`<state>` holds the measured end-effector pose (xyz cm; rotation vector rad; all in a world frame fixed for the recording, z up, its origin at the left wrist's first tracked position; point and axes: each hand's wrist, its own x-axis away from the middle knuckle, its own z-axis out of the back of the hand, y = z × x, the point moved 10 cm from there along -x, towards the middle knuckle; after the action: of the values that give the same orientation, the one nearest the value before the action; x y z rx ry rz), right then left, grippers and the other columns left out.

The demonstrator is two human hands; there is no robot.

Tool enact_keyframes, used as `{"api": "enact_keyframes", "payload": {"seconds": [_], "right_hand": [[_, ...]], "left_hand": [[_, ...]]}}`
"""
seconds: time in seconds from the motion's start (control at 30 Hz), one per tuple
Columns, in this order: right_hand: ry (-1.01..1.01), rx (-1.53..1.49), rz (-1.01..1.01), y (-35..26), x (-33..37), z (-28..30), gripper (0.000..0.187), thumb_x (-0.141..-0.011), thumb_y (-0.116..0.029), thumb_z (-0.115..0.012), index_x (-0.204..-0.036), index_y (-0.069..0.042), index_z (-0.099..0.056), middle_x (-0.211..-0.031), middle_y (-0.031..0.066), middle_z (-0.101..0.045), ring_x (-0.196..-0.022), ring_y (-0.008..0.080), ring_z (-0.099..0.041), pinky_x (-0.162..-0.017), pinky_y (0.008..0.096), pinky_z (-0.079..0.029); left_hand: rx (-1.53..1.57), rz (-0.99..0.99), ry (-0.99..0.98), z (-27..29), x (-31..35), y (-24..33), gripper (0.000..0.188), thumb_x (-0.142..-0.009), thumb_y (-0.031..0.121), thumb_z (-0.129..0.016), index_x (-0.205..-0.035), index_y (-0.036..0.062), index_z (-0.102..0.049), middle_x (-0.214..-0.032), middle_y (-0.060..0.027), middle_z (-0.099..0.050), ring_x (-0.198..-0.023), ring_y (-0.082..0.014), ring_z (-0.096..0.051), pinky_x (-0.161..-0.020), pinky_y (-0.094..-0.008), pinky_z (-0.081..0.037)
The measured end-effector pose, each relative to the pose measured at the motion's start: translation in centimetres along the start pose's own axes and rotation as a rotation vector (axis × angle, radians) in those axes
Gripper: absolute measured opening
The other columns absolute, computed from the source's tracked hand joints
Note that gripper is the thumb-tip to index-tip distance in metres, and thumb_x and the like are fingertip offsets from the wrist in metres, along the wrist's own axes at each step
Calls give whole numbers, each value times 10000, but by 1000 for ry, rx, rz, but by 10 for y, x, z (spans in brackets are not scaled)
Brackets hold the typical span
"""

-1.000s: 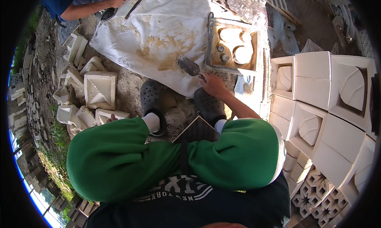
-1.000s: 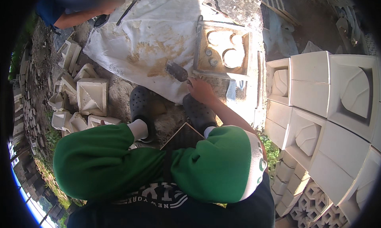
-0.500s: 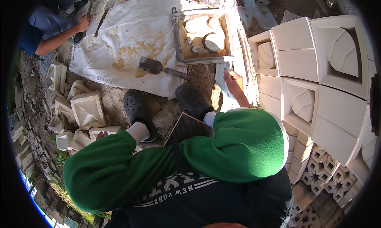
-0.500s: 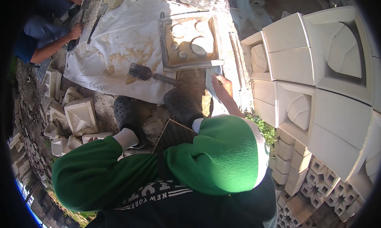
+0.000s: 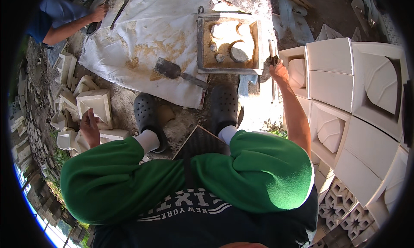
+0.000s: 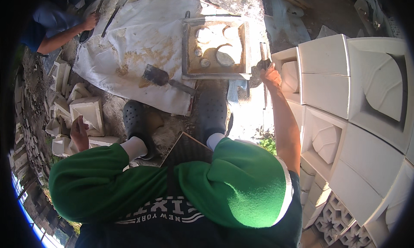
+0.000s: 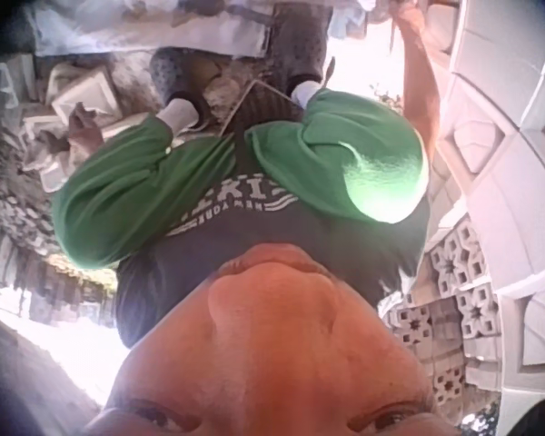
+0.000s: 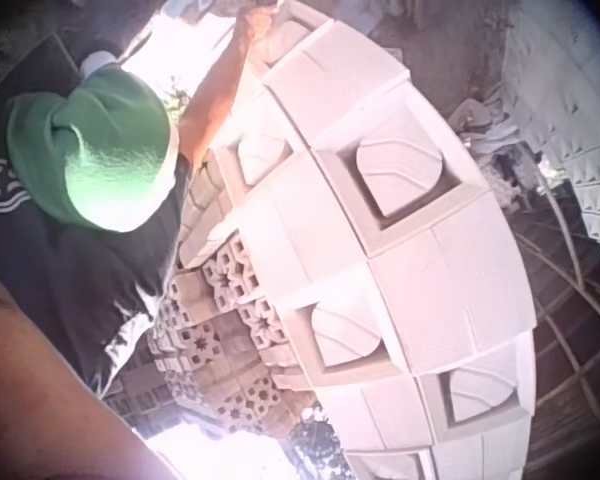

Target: The person prepares a mold by hand, adding material from a pile on a sheet, and then uses a long tool to press and tamp down the mixture into the stone cast mold.

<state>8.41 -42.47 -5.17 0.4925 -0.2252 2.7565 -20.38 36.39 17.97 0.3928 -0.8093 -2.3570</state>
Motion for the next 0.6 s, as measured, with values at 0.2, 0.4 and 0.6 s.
{"api": "enact_keyframes", "payload": {"seconds": [0.2, 0.4, 0.6], "right_hand": [[0, 3, 120, -62, 9, 2, 551, -816, -436, -628, -1152, -13, -518, -976, 262, -674, -949, 406, -659, -854, 461, -518], [323, -345, -44, -1, 84, 76, 449, -843, -304, -650, -1114, 37, -537, -919, 283, -667, -903, 428, -658, -819, 466, -498], [385, -809, 179, -8, 127, 85, 94, -878, -42, -561, -952, 7, -592, -681, 56, -558, -561, 147, -531, -539, 317, -434]], "left_hand": [[-183, -278, -463, -45, -82, 169, 284, -939, 276, -626, -1106, 47, -641, -766, -59, -659, -697, -134, -626, -660, -297, -497], [-540, -815, -1120, -261, -28, 261, 394, -904, 377, -607, -1149, 69, -598, -894, -95, -702, -874, -297, -669, -800, -423, -508], [15, -240, -737, -382, -34, 222, 429, -900, 354, -550, -1182, 34, -597, -1081, -172, -678, -1029, -345, -634, -908, -417, -478]]}}
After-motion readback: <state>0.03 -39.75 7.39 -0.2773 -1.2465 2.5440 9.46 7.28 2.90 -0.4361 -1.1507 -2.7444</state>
